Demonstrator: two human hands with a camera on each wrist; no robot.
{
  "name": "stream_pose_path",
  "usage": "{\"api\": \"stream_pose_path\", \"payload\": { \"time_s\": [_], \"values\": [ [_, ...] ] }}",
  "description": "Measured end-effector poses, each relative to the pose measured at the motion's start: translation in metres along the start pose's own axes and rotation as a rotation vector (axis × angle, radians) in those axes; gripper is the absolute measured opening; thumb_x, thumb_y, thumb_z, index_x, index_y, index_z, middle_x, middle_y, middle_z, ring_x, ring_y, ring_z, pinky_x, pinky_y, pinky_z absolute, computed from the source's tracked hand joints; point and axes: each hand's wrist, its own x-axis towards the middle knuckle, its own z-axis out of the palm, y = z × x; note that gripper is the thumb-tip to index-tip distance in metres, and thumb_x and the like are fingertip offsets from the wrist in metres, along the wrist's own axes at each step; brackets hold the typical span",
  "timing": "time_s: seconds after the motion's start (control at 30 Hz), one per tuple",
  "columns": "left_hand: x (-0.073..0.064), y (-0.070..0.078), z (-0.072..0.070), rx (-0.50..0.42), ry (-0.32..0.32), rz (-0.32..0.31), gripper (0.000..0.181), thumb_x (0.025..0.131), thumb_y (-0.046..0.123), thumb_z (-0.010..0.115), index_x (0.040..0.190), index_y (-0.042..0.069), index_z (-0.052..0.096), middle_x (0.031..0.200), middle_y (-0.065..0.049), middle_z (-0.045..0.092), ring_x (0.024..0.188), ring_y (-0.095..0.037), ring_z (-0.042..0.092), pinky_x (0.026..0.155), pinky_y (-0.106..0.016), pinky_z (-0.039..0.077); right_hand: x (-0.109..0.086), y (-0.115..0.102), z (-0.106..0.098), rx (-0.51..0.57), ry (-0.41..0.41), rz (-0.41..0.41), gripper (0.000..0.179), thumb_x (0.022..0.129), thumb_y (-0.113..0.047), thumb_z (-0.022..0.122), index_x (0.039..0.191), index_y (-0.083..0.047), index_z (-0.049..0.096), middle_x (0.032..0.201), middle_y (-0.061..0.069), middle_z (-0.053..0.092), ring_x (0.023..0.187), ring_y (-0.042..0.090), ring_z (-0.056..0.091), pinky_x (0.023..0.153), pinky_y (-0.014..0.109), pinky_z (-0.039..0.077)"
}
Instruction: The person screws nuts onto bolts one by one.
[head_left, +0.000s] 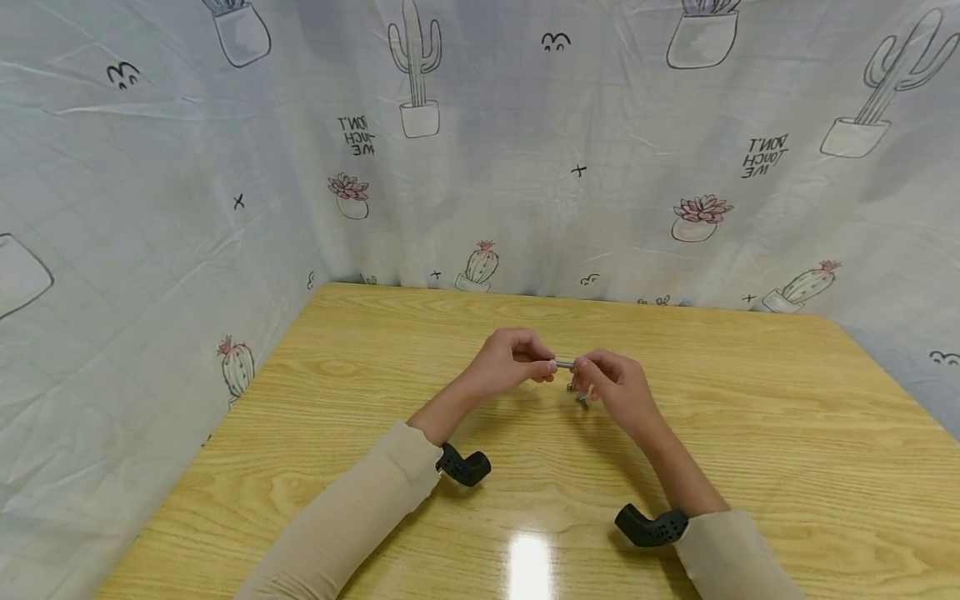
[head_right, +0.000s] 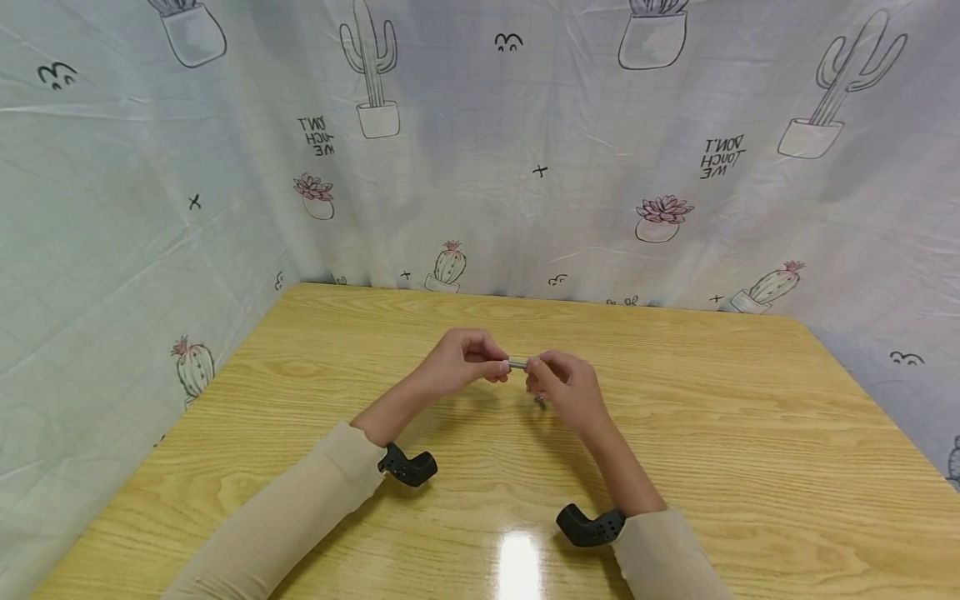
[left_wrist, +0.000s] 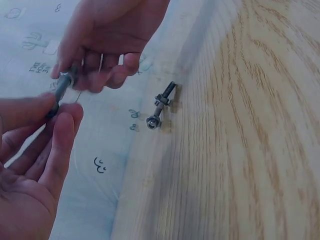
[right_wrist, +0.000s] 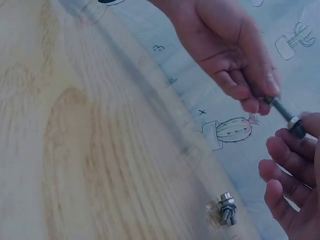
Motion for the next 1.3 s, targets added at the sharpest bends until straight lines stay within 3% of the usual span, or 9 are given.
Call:
{"api": "stream_pose_path", "payload": {
  "time_s": [0.13, 0.33, 0.43, 0.63, 0.8, 0.93, 1.07, 1.2, 1.3],
  "values": [
    [0.0, 0.002, 0.001, 0.011, -0.02, 0.009, 0.008, 0.09, 0.007, 0.067, 0.096, 0.001, 0.067, 0.096, -0.016, 0.07, 0.08, -0.015, 0.072, 0.085, -0.049, 0.057, 0.0, -0.001, 0.0, -0.013, -0.004, 0.03, 0.041, 0.104, -0.025, 0.045, 0.084, 0.006, 0.064, 0.071, 0.015, 0.063, 0.063, 0.018, 0.06, 0.056, 0.029, 0.051],
    [-0.001, 0.001, 0.0, 0.031, 0.038, -0.035, 0.006, 0.091, 0.008, 0.066, 0.095, 0.003, 0.068, 0.093, -0.013, 0.071, 0.079, -0.013, 0.071, 0.084, -0.047, 0.058, -0.001, -0.001, -0.001, 0.013, 0.01, -0.009, 0.024, 0.101, -0.017, 0.053, 0.114, 0.001, 0.061, 0.103, 0.013, 0.062, 0.077, 0.017, 0.065, 0.06, 0.032, 0.056],
    [-0.001, 0.0, 0.0, 0.028, 0.048, -0.047, 0.006, 0.091, 0.008, 0.066, 0.095, 0.003, 0.068, 0.094, -0.013, 0.072, 0.078, -0.013, 0.071, 0.084, -0.047, 0.058, -0.002, 0.0, 0.0, 0.016, 0.001, -0.045, 0.024, 0.097, -0.012, 0.058, 0.118, 0.001, 0.06, 0.111, 0.012, 0.06, 0.085, 0.01, 0.064, 0.063, 0.033, 0.057],
    [-0.002, 0.0, 0.001, 0.015, 0.02, -0.029, 0.007, 0.091, 0.008, 0.067, 0.095, 0.003, 0.067, 0.095, -0.014, 0.071, 0.08, -0.014, 0.072, 0.085, -0.047, 0.057, -0.002, 0.001, 0.001, -0.014, 0.006, -0.033, 0.021, 0.1, -0.015, 0.054, 0.106, 0.003, 0.064, 0.093, 0.021, 0.064, 0.072, 0.022, 0.062, 0.059, 0.032, 0.054],
    [-0.002, 0.001, 0.001, 0.025, -0.022, 0.0, 0.009, 0.09, 0.008, 0.068, 0.096, 0.002, 0.067, 0.095, -0.015, 0.07, 0.08, -0.014, 0.071, 0.084, -0.047, 0.058, -0.001, 0.001, 0.002, -0.037, -0.009, 0.029, 0.04, 0.104, -0.025, 0.045, 0.085, 0.005, 0.063, 0.073, 0.019, 0.061, 0.064, 0.022, 0.058, 0.057, 0.03, 0.052],
    [-0.004, 0.0, 0.002, 0.026, -0.006, -0.003, 0.008, 0.09, 0.006, 0.067, 0.095, 0.0, 0.067, 0.095, -0.016, 0.07, 0.079, -0.015, 0.072, 0.083, -0.046, 0.058, -0.003, 0.001, 0.003, -0.024, -0.008, 0.041, 0.036, 0.104, -0.027, 0.044, 0.099, 0.003, 0.063, 0.087, 0.02, 0.063, 0.068, 0.024, 0.061, 0.058, 0.031, 0.054],
    [-0.006, -0.001, 0.003, 0.014, 0.024, -0.02, 0.007, 0.09, 0.005, 0.067, 0.095, -0.001, 0.067, 0.095, -0.018, 0.07, 0.081, -0.018, 0.072, 0.083, -0.046, 0.058, -0.007, 0.002, 0.003, -0.006, -0.016, 0.002, 0.026, 0.1, -0.019, 0.054, 0.118, -0.001, 0.061, 0.104, 0.019, 0.062, 0.076, 0.026, 0.065, 0.061, 0.034, 0.056],
    [-0.009, -0.002, 0.003, 0.008, 0.028, -0.024, 0.007, 0.09, 0.005, 0.067, 0.095, -0.001, 0.067, 0.096, -0.019, 0.071, 0.081, -0.019, 0.073, 0.084, -0.046, 0.058, -0.009, 0.003, 0.004, -0.027, -0.022, -0.037, 0.024, 0.098, -0.016, 0.058, 0.118, -0.002, 0.062, 0.103, 0.02, 0.065, 0.076, 0.025, 0.066, 0.061, 0.034, 0.056],
    [-0.01, -0.003, 0.003, 0.007, 0.016, -0.011, 0.007, 0.09, 0.006, 0.067, 0.094, 0.0, 0.067, 0.095, -0.018, 0.071, 0.081, -0.017, 0.072, 0.084, -0.046, 0.058, -0.01, 0.001, 0.005, -0.018, -0.016, -0.025, 0.023, 0.099, -0.017, 0.055, 0.11, 0.001, 0.064, 0.09, 0.021, 0.066, 0.071, 0.026, 0.064, 0.059, 0.033, 0.055]
  ]
}}
